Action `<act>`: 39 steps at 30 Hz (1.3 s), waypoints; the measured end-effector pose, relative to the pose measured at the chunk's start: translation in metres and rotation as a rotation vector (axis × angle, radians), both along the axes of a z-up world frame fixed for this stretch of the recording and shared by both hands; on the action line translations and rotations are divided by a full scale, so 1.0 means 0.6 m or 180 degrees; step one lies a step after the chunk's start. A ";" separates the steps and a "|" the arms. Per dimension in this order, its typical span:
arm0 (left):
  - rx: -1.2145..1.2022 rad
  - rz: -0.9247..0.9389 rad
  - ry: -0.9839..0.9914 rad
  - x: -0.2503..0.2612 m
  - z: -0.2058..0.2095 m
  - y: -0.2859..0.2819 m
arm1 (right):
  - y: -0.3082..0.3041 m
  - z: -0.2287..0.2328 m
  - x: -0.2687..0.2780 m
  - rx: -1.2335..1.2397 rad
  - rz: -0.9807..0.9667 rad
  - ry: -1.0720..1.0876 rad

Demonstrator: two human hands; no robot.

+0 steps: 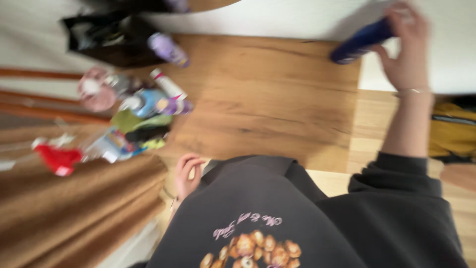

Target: The person clears a wooden table by moving several bottles and a box aside, then sprays the surface with a red spray bottle and wipes it with a green cloth. They repeat the spray-and-wipe cycle and return the items to the table.

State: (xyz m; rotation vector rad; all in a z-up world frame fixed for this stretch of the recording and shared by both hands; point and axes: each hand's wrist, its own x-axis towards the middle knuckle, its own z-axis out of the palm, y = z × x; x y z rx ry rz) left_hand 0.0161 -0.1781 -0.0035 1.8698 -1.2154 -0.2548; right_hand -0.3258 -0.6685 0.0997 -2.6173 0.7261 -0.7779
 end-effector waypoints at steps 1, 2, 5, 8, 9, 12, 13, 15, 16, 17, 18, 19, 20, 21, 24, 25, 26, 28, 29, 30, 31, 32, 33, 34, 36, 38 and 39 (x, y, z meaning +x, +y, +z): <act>0.0012 -0.0030 0.0077 0.000 0.007 0.000 | 0.015 0.010 0.007 0.0049 -0.0249 -0.0009; -0.0020 -0.0072 0.0145 -0.002 0.011 -0.005 | 0.028 0.026 0.008 0.0058 -0.0508 -0.0023; -0.0083 0.0017 0.0058 0.010 0.024 0.004 | 0.100 0.034 0.074 -0.0606 -0.0364 -0.1013; -0.0208 0.0263 0.0030 0.022 0.053 0.002 | 0.150 -0.039 0.167 0.0000 -0.0134 -0.1414; -0.0207 0.0350 0.0023 0.022 0.063 0.000 | 0.170 -0.066 0.205 0.0021 -0.0049 -0.1418; -0.0428 0.0572 0.0236 0.035 0.085 -0.003 | 0.245 -0.117 0.321 0.1186 0.0666 -0.0880; -0.0456 0.0594 0.0256 0.039 0.087 -0.001 | 0.274 -0.114 0.369 0.1290 0.1035 -0.0472; -0.0489 0.0598 0.0306 0.045 0.085 0.005 | 0.326 -0.103 0.442 0.1382 0.1373 -0.0032; -0.0498 0.0560 0.0307 0.052 0.081 0.007 | 0.344 -0.094 0.474 0.1474 0.1492 0.0018; -0.0506 0.0521 0.0309 0.058 0.077 0.007 | 0.362 -0.085 0.506 0.1567 0.1610 0.0070; -0.0508 0.0496 0.0281 0.062 0.069 0.009 | 0.369 -0.097 0.524 0.1559 0.1595 0.0036; -0.0535 0.0425 0.0311 0.066 0.061 0.011 | 0.376 -0.110 0.542 0.1474 0.1525 0.0132; -0.0563 0.0339 0.0324 0.077 0.053 0.012 | 0.382 -0.122 0.566 0.1384 0.1445 0.0207; -0.0567 0.0300 0.0280 0.090 0.058 0.006 | 0.386 -0.131 0.584 0.1371 0.1421 0.0154; -0.0731 0.0232 0.0444 0.095 0.067 -0.001 | 0.410 -0.162 0.600 0.1037 0.0698 0.0450; -0.0740 0.0184 0.0433 0.099 0.069 -0.005 | 0.415 -0.167 0.602 0.1444 0.0581 0.0275; -0.0739 0.0142 0.0438 0.099 0.072 -0.006 | 0.422 -0.173 0.600 0.1857 0.0461 0.0107; -0.0716 -0.0012 0.0511 0.113 0.070 -0.018 | 0.420 -0.170 0.592 0.1849 0.0470 -0.0178; -0.0710 -0.0114 0.0556 0.118 0.069 -0.025 | 0.418 -0.169 0.586 0.1818 0.0538 -0.0469; -0.0711 -0.0177 0.0570 0.126 0.074 -0.037 | 0.412 -0.174 0.578 0.1807 0.0475 -0.0479; -0.0682 -0.0241 0.0421 0.133 0.079 -0.049 | 0.405 -0.179 0.569 0.2125 0.0565 -0.0805; -0.0652 -0.0311 0.0280 0.136 0.084 -0.062 | 0.399 -0.185 0.555 0.2437 0.0647 -0.1134; -0.0653 -0.0378 0.0302 0.141 0.085 -0.083 | 0.392 -0.180 0.536 0.2422 0.0577 -0.1145; -0.0479 -0.0537 0.0295 0.145 0.087 -0.102 | 0.390 -0.176 0.515 0.2954 0.0705 -0.1391; -0.0293 -0.0768 0.0301 0.144 0.089 -0.138 | 0.389 -0.165 0.474 0.3470 0.0764 -0.1679; -0.0224 -0.1418 0.1046 0.138 0.092 -0.181 | 0.384 -0.148 0.435 0.4025 0.0814 -0.2003; -0.0227 -0.1487 0.1047 0.130 0.065 -0.193 | 0.384 -0.147 0.419 0.3989 0.0762 -0.2041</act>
